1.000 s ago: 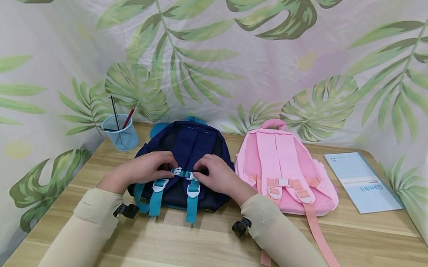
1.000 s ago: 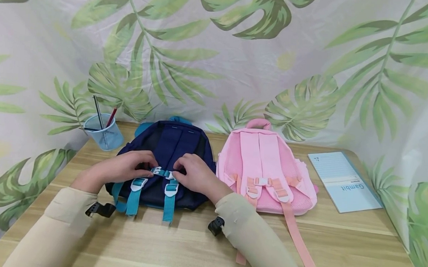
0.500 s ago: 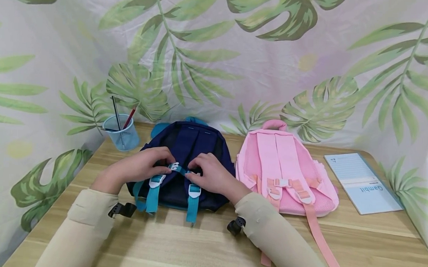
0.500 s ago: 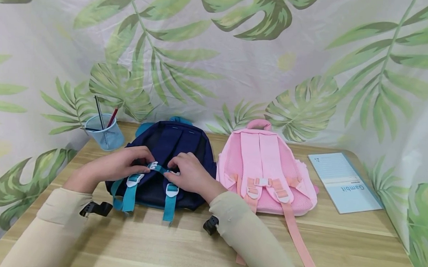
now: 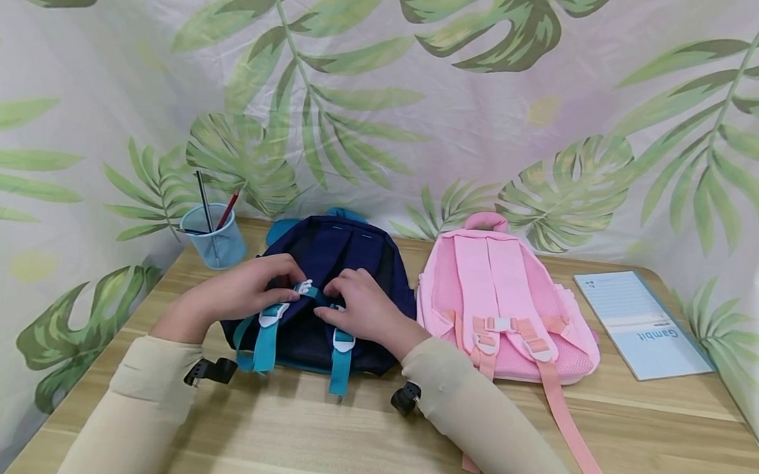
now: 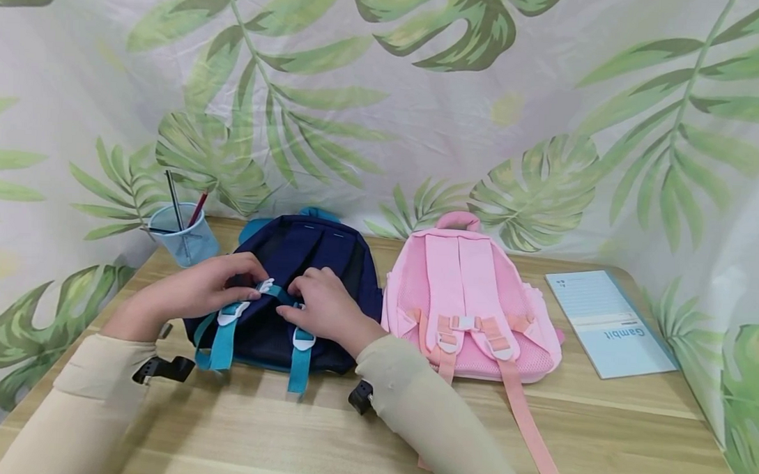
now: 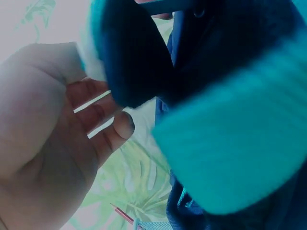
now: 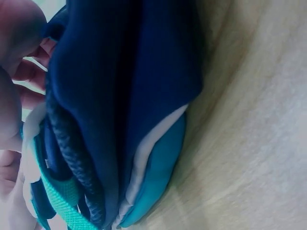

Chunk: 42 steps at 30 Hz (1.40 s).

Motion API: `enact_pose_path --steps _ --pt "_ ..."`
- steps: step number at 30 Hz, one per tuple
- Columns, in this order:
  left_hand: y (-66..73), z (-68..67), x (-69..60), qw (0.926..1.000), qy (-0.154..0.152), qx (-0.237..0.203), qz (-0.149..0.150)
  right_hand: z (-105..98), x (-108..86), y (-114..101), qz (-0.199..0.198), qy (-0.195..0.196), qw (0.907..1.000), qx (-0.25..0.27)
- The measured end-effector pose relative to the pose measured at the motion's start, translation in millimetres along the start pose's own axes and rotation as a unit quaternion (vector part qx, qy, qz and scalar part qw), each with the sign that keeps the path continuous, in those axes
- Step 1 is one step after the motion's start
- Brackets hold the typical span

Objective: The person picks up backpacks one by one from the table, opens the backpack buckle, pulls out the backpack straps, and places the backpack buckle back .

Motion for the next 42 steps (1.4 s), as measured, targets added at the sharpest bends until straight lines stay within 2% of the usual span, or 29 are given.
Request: enact_pose_path --steps 6,13,25,30,33,37,42 --pt "1.7 -6.0 -0.2 0.9998 0.014 0.000 0.012 0 3.9 -2 0.004 0.001 0.9999 -0.013" --pt "-1.5 -5.8 -2.3 0.9999 0.014 0.001 0.004 -2 7.1 -3 -0.009 0.010 0.9998 -0.017" --pt "-3.2 -4.3 -3.8 0.9998 0.019 -0.001 0.001 -9 5.1 0 -0.024 0.026 0.9986 0.039" --pt "-3.9 -3.5 -4.3 0.9998 0.021 -0.003 -0.002 -13 3.2 2 -0.035 0.052 0.9952 0.075" --pt "-4.4 -3.0 -4.5 0.9997 0.022 -0.005 -0.002 -17 2.2 4 -0.038 0.069 0.9904 0.113" --pt "-5.0 -2.7 -4.5 0.9997 0.024 -0.009 -0.002 -20 2.0 9 -0.021 0.074 0.9797 0.185" --pt "-4.2 -3.2 -3.9 0.9996 0.024 -0.015 -0.002 -20 3.2 13 0.003 0.053 0.9530 0.298"
Point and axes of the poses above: each hand's wrist, its own x-axis towards the middle knuckle, its own z-axis out of the palm, y = z × x, the point moved 7 cm from there along x, towards the middle knuckle, and after that the axes turned 4 degrees about -y, right-handed, at the moved point
